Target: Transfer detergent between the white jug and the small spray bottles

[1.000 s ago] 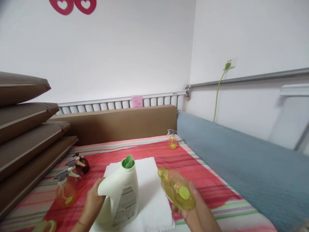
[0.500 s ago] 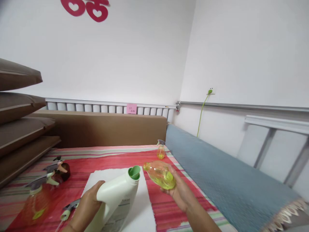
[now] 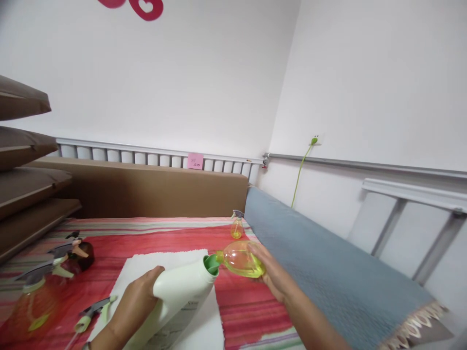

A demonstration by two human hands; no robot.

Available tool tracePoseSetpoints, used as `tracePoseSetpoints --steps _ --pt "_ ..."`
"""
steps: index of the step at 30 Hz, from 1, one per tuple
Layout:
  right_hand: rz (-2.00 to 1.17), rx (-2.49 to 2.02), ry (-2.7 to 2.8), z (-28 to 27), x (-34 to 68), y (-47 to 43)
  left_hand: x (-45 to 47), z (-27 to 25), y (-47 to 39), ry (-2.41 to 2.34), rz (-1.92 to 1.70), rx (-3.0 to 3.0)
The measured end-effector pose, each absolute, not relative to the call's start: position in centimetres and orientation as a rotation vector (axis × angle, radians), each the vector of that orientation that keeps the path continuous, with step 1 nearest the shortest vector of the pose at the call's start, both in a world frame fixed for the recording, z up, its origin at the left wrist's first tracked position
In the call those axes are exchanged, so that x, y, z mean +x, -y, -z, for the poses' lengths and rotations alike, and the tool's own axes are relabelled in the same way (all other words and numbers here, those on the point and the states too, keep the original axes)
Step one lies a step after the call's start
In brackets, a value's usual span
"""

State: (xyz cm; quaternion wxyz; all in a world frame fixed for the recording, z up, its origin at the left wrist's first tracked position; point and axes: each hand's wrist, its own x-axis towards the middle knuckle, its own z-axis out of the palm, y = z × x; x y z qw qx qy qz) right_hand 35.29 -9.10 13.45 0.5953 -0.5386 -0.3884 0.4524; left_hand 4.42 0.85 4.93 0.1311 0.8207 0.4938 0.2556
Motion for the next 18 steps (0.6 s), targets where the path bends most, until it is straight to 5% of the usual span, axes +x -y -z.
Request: tracePoseSetpoints --steps 18 --pt "-0.874 -1.523 1.042 -16.1 36.5 8.1 4.8 -5.8 -0.2 -1.443 -0.689 2.422"
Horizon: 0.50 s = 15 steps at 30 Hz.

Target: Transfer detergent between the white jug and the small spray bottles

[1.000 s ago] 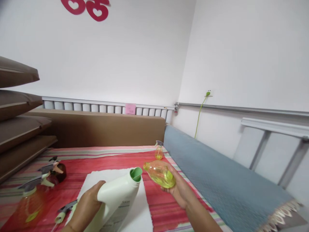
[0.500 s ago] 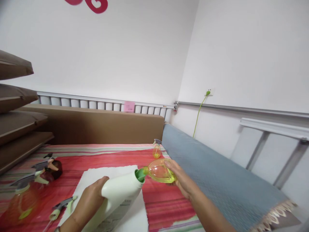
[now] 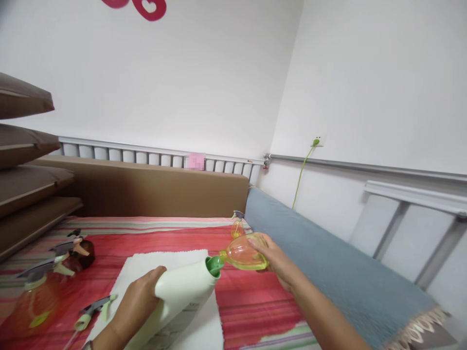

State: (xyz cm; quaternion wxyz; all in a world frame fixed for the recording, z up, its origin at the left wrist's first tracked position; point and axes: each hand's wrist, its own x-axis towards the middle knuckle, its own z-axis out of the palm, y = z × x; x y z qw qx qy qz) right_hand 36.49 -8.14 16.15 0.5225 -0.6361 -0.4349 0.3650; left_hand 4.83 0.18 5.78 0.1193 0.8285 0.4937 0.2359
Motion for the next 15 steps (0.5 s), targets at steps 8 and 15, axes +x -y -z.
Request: tracePoseSetpoints --steps 8,15 --pt "-0.794 -1.568 1.066 -17.2 36.3 8.2 4.8 -5.8 -0.2 -1.44 -0.682 2.423" --pt "-0.733 -1.622 1.077 -18.3 35.9 8.4 4.8 -5.6 -0.3 -1.423 -0.709 2.43"
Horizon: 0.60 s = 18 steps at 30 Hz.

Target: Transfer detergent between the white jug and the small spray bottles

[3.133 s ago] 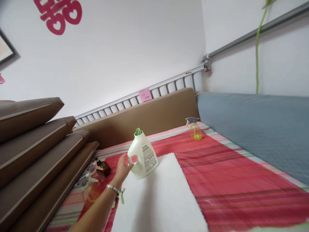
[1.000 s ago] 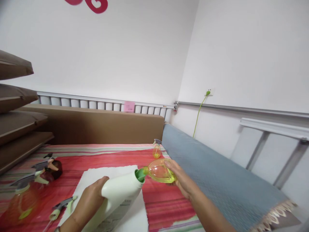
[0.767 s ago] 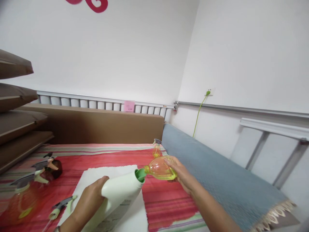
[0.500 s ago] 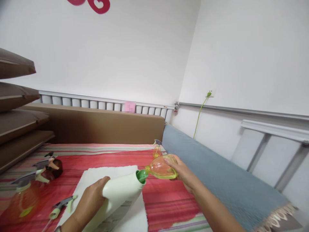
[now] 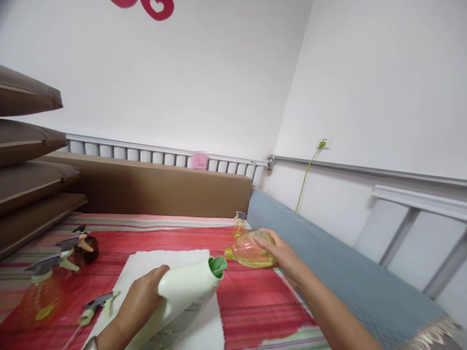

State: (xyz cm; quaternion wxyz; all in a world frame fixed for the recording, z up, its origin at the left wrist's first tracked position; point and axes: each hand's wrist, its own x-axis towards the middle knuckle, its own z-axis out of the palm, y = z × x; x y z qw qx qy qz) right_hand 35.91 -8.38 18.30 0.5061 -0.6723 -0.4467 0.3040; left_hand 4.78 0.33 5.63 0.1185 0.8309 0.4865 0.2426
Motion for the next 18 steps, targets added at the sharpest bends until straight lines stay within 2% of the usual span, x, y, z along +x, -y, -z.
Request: tracePoseSetpoints --steps 18 --pt "-0.473 -1.782 1.382 -19.5 34.3 8.2 4.8 -6.0 -0.1 -1.448 -0.664 2.43"
